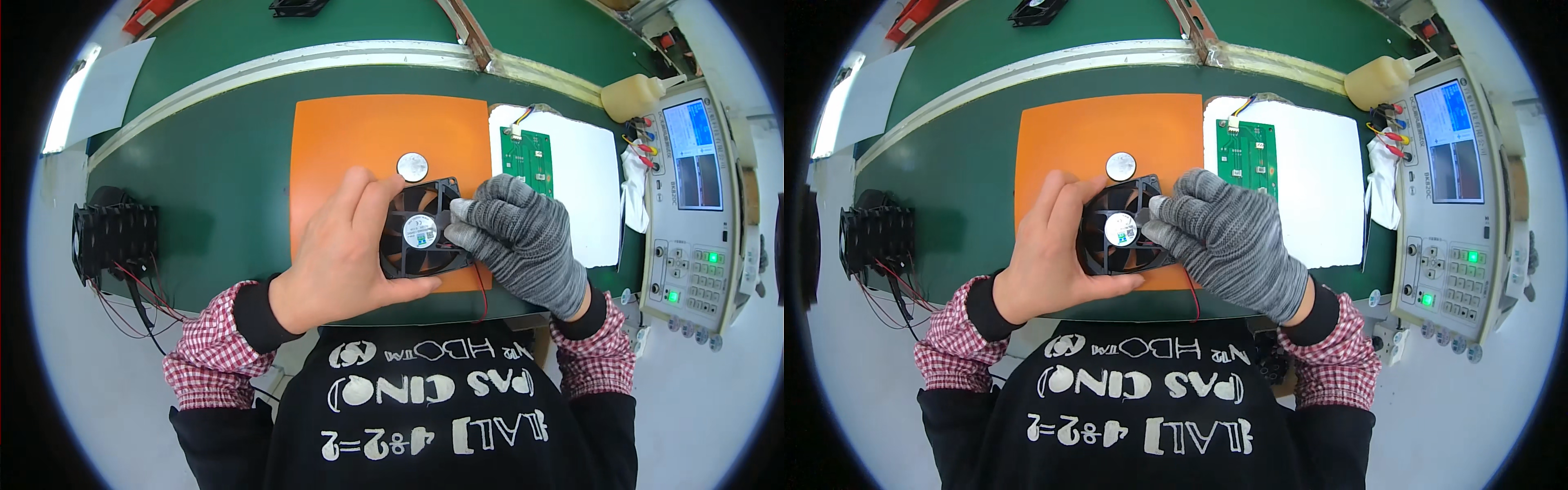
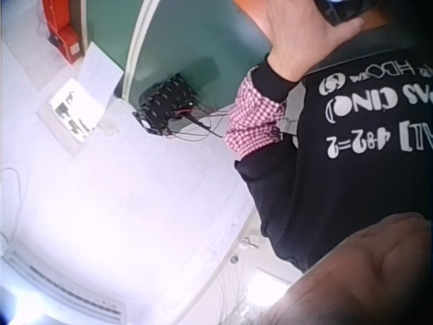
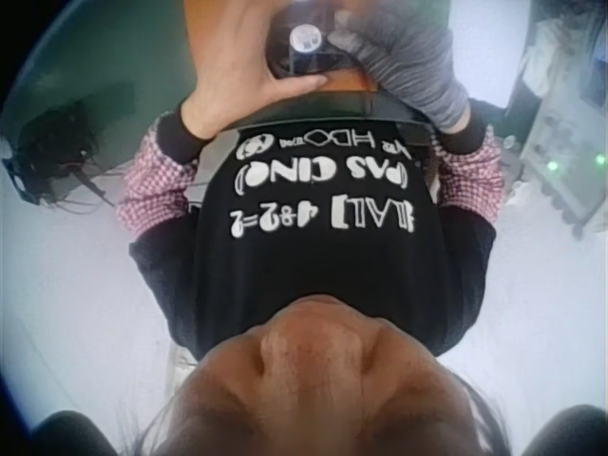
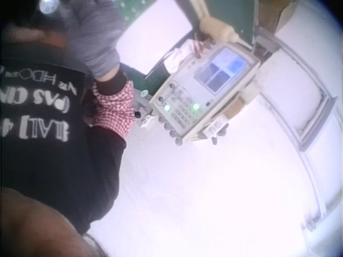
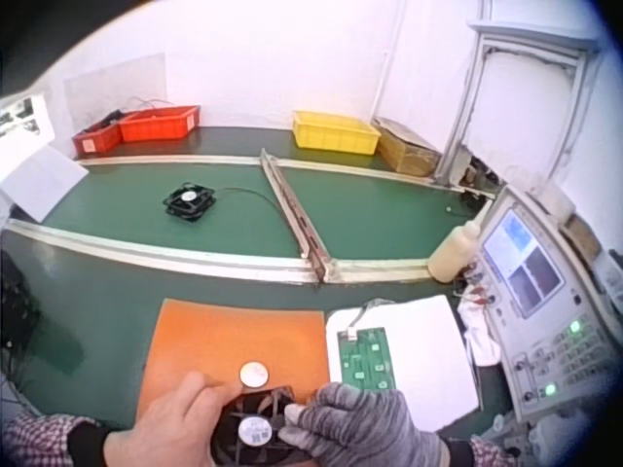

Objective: The person tests multiple small black cooling fans by connecting them to a green circuit board using red and black wires. They pick up each fan, connect the wires to the board, and place the fan on an orange mat. The person also uses a handheld digital device to measure values and applies a substance from a bottle to the fan's center.

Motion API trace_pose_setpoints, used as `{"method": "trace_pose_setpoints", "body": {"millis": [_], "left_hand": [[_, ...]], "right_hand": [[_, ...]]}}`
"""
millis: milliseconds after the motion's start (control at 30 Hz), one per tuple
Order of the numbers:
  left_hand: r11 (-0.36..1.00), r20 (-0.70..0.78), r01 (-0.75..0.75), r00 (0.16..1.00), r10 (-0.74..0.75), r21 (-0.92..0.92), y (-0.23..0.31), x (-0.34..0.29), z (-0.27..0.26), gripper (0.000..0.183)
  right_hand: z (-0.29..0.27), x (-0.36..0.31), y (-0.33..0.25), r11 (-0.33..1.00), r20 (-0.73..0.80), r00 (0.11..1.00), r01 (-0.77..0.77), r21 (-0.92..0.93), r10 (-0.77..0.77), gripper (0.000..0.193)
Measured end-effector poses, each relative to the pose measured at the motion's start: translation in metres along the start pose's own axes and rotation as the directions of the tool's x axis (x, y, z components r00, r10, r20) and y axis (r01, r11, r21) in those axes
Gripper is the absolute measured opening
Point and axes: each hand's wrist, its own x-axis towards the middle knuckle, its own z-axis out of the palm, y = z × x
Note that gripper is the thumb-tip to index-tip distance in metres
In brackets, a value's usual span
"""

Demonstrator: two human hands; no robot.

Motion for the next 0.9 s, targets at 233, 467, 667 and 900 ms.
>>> {"method": "trace_pose_setpoints", "body": {"millis": [233,467,667,900], "left_hand": [[1.0,0.034,0.003,0.999,-0.002,-0.01,0.001,0.0,-0.001,0.091],[0.999,0.024,-0.026,0.999,0.027,-0.025,0.0,-0.002,0.001,0.092],[0.999,0.022,-0.042,0.999,0.043,-0.008,0.0,-0.001,0.001,0.091],[0.999,0.042,-0.017,0.999,0.015,0.048,0.006,-0.002,0.0,0.088]], "right_hand": [[-0.001,0.016,0.022,0.956,0.081,0.991,0.082,0.282,-0.109,0.019],[-0.005,0.023,0.027,0.941,0.16,0.974,0.099,0.322,-0.158,0.021],[0.0,0.017,0.002,0.972,0.12,0.99,-0.1,0.213,0.075,0.029],[-0.005,0.004,-0.016,0.867,-0.067,0.982,-0.122,0.483,0.175,0.032]]}}
